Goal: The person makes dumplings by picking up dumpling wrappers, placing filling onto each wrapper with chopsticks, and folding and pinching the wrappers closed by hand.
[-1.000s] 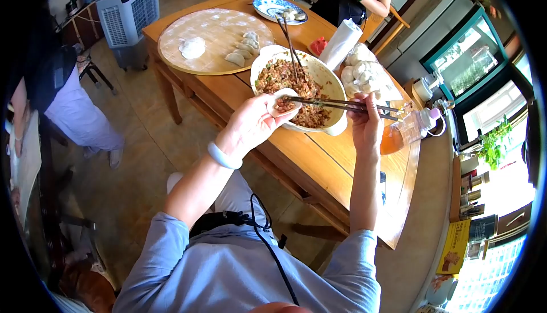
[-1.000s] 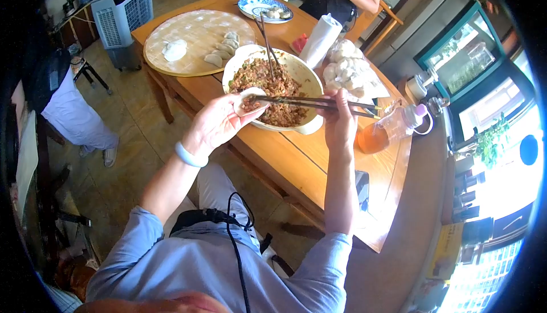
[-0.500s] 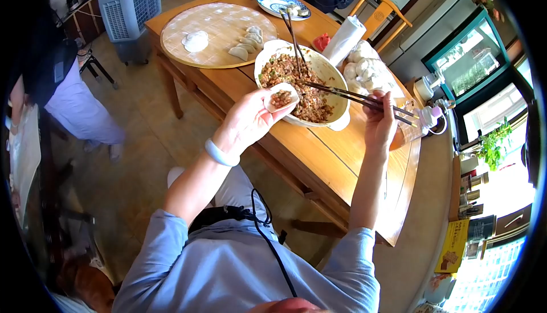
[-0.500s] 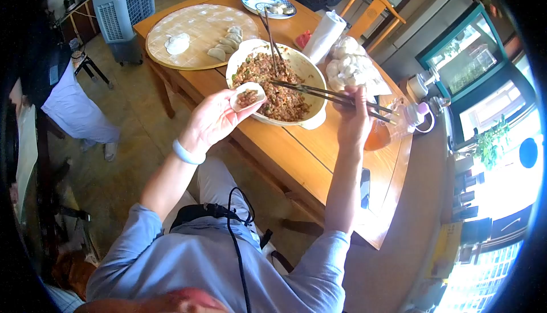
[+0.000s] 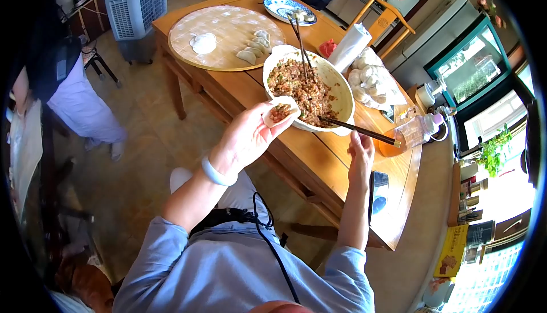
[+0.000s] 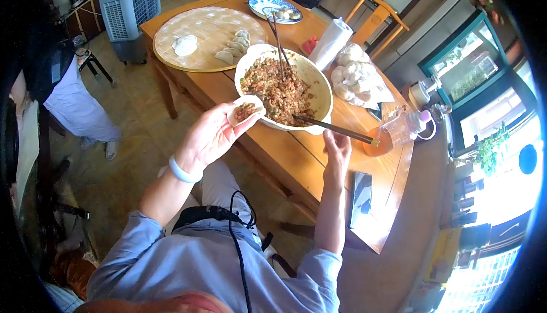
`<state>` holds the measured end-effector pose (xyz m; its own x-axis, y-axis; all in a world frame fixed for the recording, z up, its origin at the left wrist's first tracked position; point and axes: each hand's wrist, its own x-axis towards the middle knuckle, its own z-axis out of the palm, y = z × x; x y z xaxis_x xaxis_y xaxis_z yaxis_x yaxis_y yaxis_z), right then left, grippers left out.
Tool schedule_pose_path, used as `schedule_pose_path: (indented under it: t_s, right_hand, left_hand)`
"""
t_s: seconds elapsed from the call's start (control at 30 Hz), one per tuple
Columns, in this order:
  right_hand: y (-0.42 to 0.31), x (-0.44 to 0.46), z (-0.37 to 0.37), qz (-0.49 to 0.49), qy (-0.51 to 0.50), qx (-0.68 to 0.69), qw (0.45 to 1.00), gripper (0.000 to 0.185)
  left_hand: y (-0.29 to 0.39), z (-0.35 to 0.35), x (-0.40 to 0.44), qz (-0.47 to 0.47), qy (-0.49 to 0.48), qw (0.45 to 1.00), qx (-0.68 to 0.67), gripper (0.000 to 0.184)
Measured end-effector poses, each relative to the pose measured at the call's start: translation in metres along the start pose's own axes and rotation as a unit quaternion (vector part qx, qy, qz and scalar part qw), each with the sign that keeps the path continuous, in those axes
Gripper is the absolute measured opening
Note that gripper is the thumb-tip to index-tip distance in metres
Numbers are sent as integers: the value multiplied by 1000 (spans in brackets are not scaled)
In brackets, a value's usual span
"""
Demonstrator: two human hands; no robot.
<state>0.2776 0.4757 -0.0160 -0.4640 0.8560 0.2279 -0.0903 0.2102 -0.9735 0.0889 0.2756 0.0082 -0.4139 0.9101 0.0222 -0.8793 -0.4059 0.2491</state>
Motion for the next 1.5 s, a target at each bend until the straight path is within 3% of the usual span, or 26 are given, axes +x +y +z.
schedule_pose_path:
  t_s: [0.07,0.13,0.2,0.27,0.33,0.4,0.57,0.67,0.9,1.0,1.2,1.5]
  right_hand:
    - [-1,-26,4,48,3,18,999,18]
    - [-9,-53,23,1,-31,-14,999,12]
    - [-18,-67,42,-138,-66,-104,983,8]
    - [-51,-73,64,-286,-84,-263,918,13]
    - [-50,-66,78,-426,-103,-292,850,22]
    - [-49,-62,87,-485,-125,-329,801,24]
    - [-44,-64,100,-555,-177,-336,740,30]
    - [-42,-66,100,-572,-191,-349,717,30]
    - [-29,-66,103,-543,-144,-294,774,28]
    - [-20,-64,101,-568,-150,-317,744,38]
    - [-11,-67,107,-596,-174,-277,734,34]
    - [-19,-63,111,-509,-150,-230,816,23]
  left_hand:
    - [0,-3,-5,3,-1,1000,-3,33]
    - [-1,-4,-8,1,5,1000,-2,31]
    - [-6,-5,-12,-11,12,1000,-13,27]
    - [-11,-2,-19,-7,12,1000,19,29]
    - [-13,-7,-25,-28,-2,999,31,36]
    - [-15,-15,-30,-36,5,999,33,36]
    - [-13,-23,-36,-22,-1,999,28,34]
    - [-17,-23,-39,-23,2,1000,17,33]
    - [-15,-27,-40,-19,25,999,44,30]
    - [-14,-29,-41,-9,16,998,59,29]
    - [-15,-35,-42,9,40,996,77,28]
    - [-18,-35,-46,40,27,992,115,25]
